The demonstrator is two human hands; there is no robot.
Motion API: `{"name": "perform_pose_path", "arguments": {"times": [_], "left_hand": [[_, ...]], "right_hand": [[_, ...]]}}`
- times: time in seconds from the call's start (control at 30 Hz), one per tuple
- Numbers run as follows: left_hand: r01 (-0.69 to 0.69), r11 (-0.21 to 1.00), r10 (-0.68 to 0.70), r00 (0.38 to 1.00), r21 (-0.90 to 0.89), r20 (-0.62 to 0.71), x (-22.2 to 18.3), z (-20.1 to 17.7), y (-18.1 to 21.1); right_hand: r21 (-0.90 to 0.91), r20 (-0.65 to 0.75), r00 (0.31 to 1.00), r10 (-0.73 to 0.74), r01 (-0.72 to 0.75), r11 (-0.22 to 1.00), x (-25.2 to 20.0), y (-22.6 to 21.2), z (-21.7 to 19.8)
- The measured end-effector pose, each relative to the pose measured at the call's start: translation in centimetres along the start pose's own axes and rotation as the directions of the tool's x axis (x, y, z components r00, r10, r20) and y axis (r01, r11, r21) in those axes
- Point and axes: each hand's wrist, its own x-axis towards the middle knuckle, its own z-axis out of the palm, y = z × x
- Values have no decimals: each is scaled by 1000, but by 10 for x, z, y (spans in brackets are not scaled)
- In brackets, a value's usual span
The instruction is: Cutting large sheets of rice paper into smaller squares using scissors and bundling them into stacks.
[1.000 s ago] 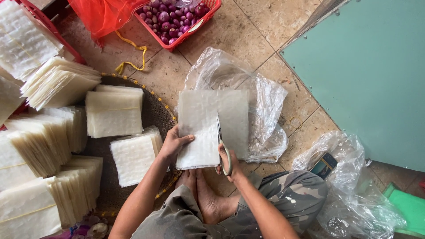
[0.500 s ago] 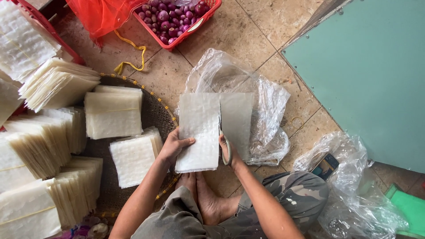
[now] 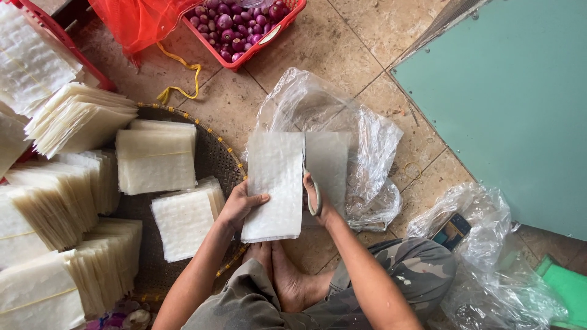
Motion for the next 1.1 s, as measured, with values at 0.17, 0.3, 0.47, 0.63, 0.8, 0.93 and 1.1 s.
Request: {"name": "perform_pose_path", "arguments": {"times": [0.17, 0.3, 0.47, 0.63, 0.8, 0.93, 1.1], "left_hand": [[2, 1000, -2, 1000, -3, -9, 6, -1, -1], [22, 1000, -22, 1000, -11, -16, 7, 0, -3], [14, 1000, -14, 1000, -8, -22, -2, 2, 0], [-11, 1000, 11, 1000, 2, -16, -4, 8, -9], [-30, 995, 29, 1000, 91, 6, -13, 55, -12], [-90, 985, 75, 992, 148, 102, 24, 95, -55], [-138, 583, 221, 975, 801, 7, 58, 97, -90]], "right_hand": [[-35, -56, 998, -25, 23, 999, 62, 73, -21], [-31, -89, 995, -44, 42, 999, 138, 155, -52], [100, -49, 998, -41, 46, 994, 57, 83, -33], [109, -52, 995, -86, 91, 990, 56, 84, -51], [-79, -253, 950, -184, 170, 982, 36, 71, -100], [-282, -364, 895, -256, 156, 947, 33, 91, -145], [-618, -474, 828, -299, -72, 783, 47, 113, -143]]}}
